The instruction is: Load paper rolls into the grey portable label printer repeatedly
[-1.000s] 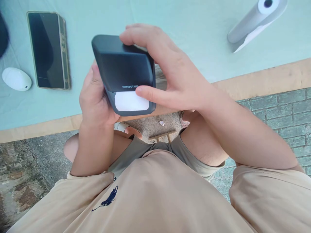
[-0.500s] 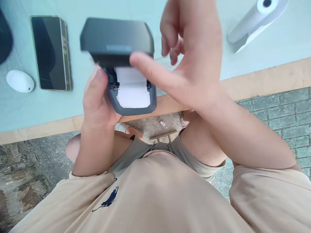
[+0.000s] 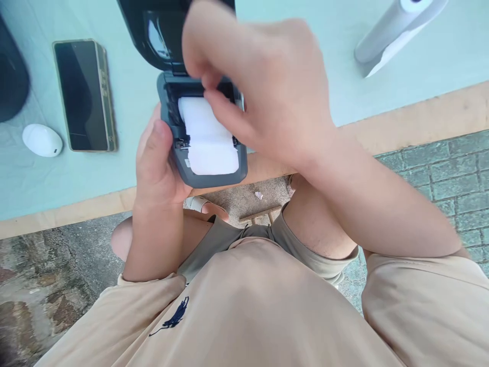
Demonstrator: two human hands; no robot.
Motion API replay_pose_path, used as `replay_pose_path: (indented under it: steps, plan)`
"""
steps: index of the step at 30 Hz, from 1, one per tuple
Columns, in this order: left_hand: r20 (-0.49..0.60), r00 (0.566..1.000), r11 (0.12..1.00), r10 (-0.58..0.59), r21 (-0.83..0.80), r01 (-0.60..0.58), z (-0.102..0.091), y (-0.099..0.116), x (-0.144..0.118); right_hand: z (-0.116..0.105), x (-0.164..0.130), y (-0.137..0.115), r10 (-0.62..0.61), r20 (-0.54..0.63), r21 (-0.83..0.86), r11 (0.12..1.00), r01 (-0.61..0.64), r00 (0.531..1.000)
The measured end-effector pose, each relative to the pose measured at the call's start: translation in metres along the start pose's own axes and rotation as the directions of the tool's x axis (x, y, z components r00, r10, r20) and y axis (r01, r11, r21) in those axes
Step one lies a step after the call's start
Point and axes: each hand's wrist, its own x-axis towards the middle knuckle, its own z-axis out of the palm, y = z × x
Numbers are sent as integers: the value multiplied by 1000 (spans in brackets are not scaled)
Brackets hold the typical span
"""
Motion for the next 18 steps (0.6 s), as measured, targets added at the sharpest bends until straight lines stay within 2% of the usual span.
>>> replay_pose_path:
  steps: [3,9,11,14,16,18]
  plan:
    - [48,999,1000,5,-27,-3,2,1,0,3,5,1,-59,49,-291,954,71,997]
    - [86,995,998,-42,-52,47,0,1,2,2,7,-5,36,178,-452,891,50,983]
    - [71,996,997,-49,-62,53,0,2,1,-2,6,-3,-32,167,-369,925,93,985]
    - [8,998,997,-67,-50,67,0,3,-1,-9,1,5,-176,127,-47,982,183,976]
    - [-49,997,998,-60,-32,58,-1,2,-2,-14,-2,11,-166,114,195,971,142,979]
    - [-99,995,999,-29,-21,27,-3,-1,-2,-16,-3,17,-80,50,368,928,56,996]
